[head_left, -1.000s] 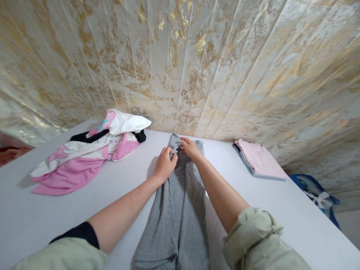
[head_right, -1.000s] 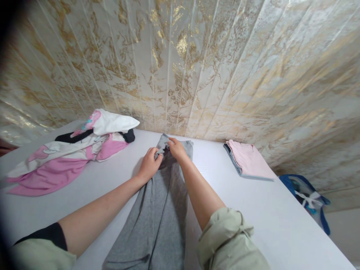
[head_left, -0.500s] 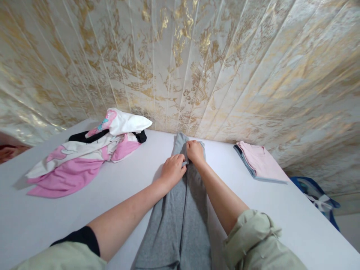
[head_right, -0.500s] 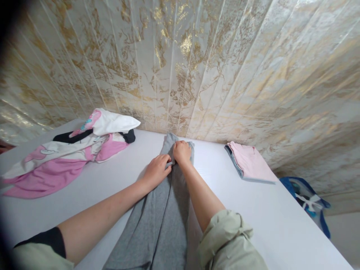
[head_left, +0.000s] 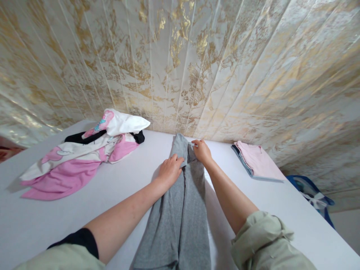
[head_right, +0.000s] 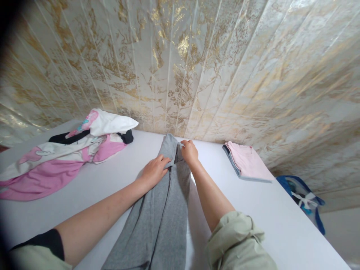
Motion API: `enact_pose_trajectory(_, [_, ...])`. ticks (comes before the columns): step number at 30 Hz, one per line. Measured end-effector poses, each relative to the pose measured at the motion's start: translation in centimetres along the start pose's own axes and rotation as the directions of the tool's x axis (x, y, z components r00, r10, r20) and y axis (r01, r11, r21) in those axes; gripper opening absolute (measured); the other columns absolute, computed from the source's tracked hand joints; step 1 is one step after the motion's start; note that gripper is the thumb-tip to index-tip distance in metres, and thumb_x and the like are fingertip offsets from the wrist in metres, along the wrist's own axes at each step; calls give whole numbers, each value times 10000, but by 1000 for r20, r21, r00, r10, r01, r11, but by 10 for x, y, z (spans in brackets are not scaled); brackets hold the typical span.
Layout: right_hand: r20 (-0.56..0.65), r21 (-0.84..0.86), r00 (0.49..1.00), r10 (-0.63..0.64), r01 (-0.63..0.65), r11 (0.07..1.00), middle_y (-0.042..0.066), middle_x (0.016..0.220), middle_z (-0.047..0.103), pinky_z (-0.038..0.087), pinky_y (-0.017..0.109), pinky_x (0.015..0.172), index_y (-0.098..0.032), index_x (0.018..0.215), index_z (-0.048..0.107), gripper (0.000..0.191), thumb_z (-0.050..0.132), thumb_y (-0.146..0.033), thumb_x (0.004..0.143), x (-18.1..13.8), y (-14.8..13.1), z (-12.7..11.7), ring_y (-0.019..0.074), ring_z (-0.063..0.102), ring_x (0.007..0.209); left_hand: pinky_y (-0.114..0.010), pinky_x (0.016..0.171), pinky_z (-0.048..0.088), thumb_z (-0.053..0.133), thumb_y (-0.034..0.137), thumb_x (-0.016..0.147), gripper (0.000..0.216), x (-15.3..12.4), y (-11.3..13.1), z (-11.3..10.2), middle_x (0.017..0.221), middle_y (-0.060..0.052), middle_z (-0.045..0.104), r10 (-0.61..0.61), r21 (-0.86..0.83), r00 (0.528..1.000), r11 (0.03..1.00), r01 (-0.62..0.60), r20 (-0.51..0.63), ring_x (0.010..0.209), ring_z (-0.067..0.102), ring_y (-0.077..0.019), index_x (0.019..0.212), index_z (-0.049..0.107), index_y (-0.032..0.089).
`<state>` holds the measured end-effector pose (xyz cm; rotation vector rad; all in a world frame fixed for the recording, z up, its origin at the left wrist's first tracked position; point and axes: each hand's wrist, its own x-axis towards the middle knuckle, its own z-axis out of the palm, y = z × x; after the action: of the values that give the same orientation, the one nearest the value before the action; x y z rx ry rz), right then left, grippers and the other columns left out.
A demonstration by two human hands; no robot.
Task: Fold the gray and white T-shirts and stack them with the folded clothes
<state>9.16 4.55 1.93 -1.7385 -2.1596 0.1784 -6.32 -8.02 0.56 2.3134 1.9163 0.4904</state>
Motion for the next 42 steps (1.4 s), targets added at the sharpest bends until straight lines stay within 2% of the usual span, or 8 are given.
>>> enact_pose_trajectory(6, [98, -44, 994, 40, -36, 998, 79, 1196, 661, 433, 280, 899, -241, 1218, 626, 368, 443, -200, 900, 20, -12, 9, 195, 611, 1077, -310, 795, 475, 588, 212, 872, 230, 0, 1, -4, 1078, -52, 583, -22, 38, 999, 999, 20, 41, 952, 623, -226, 1099, 594, 248])
enact_pose_trajectory(12, [165, -76, 981, 106, -95, 993, 96, 1075, 708, 464, 328, 826, -227, 1082, 653, 293, 561, -333, 824, 33, -14, 15, 251, 639, 1017, -323, 805, 475, 580, 213, 873, 231, 1, 0, -5, 1079, -62, 579, -31, 24, 998, 999, 30, 50, 958, 622, -233, 1101, 593, 245])
enact_pose_trajectory(17, [131, -59, 979, 154, -147, 987, 91, 1013, 715, 462, 284, 785, -201, 1002, 649, 230, 550, -296, 817, 39, -10, 14, 219, 647, 959, -309, 793, 474, 571, 213, 873, 221, 2, 0, -6, 1069, -55, 580, -36, 26, 998, 999, 35, 60, 948, 622, -223, 1090, 591, 247])
enact_pose_trajectory(22, [49, 2, 982, 182, -182, 983, 102, 1088, 699, 461, 266, 801, -187, 1074, 629, 263, 462, -267, 887, 44, -6, 18, 198, 634, 1006, -318, 783, 478, 561, 201, 875, 199, 1, 0, -6, 1059, -54, 589, -12, 48, 999, 999, 10, 49, 935, 628, -229, 1066, 596, 242])
enact_pose_trajectory(29, [60, 90, 995, 83, -89, 992, 62, 1014, 726, 460, 250, 823, -205, 1205, 612, 343, 491, -206, 885, 35, -2, 16, 171, 657, 945, -314, 776, 484, 539, 179, 879, 219, 1, 2, -11, 1083, -63, 598, -21, 71, 998, 997, 16, 64, 937, 640, -231, 1085, 590, 233])
enact_pose_trajectory(34, [31, 131, 999, -27, 23, 991, 57, 1088, 698, 441, 243, 871, -204, 1209, 609, 345, 453, -175, 903, 7, -2, -1, 158, 634, 996, -319, 753, 500, 567, 254, 878, 271, -1, 3, -10, 1111, -73, 586, -41, 56, 996, 998, 37, 81, 924, 651, -237, 1147, 583, 233])
enact_pose_trajectory(40, [99, 129, 976, -195, 182, 975, 41, 1002, 660, 448, 243, 787, -213, 1049, 643, 216, 476, -208, 912, -78, -10, -11, 148, 620, 878, -330, 765, 502, 552, 313, 895, 314, -2, 3, -10, 1127, -77, 574, -56, 40, 995, 998, 53, 82, 935, 655, -243, 1201, 580, 249])
enact_pose_trajectory(42, [98, 77, 972, -216, 208, 975, 47, 1016, 639, 442, 251, 816, -214, 1057, 629, 206, 484, -206, 911, -105, -15, -12, 160, 603, 932, -337, 762, 501, 545, 337, 900, 312, -2, 3, -10, 1121, -78, 573, -56, 35, 996, 998, 53, 70, 940, 653, -251, 1197, 584, 247])
